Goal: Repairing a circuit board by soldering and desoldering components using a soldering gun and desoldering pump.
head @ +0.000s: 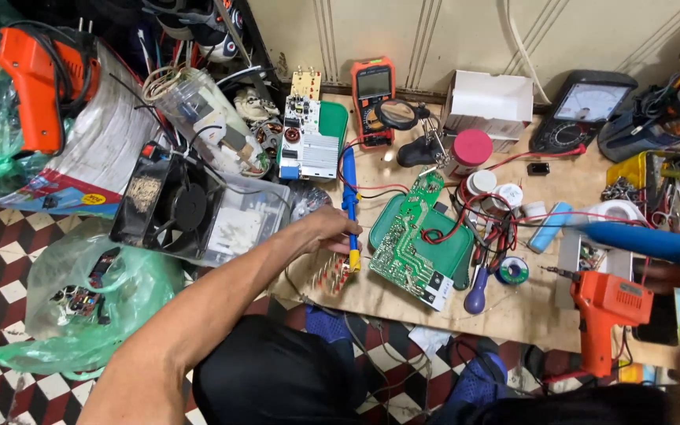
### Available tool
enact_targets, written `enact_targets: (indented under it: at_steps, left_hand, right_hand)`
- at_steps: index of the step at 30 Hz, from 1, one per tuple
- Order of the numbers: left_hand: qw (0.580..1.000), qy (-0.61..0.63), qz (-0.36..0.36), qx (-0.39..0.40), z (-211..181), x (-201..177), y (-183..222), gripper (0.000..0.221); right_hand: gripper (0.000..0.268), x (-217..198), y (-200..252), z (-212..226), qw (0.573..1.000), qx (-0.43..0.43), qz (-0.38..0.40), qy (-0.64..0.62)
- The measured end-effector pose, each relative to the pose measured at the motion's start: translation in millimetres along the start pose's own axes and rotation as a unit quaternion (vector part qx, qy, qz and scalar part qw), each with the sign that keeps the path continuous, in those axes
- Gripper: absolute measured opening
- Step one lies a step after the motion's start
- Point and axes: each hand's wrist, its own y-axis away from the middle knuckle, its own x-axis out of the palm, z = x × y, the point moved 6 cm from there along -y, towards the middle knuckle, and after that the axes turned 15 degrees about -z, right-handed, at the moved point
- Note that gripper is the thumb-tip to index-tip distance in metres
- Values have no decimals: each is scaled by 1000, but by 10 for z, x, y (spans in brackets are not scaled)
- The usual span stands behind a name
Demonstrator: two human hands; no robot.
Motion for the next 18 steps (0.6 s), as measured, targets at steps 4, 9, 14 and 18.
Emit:
enact_targets:
  at_steps: [4, 9, 14, 18]
  left_hand:
    - [999, 5, 51, 6, 171, 68, -175, 14]
    - [999, -7, -32, 21, 280, 137, -291, 10]
    - [983, -127, -98, 91, 199, 121, -709, 17]
    - [956, -216, -129, 151, -36, -49, -319, 8]
  right_hand:
    - [24, 633, 707, 803, 992, 104, -29, -72]
    - [15, 1502, 1609, 800, 937, 242, 251, -22]
    - [20, 1754, 2009, 480, 945, 113, 307, -15]
    - [29, 1733, 2068, 502, 894, 247, 342, 152]
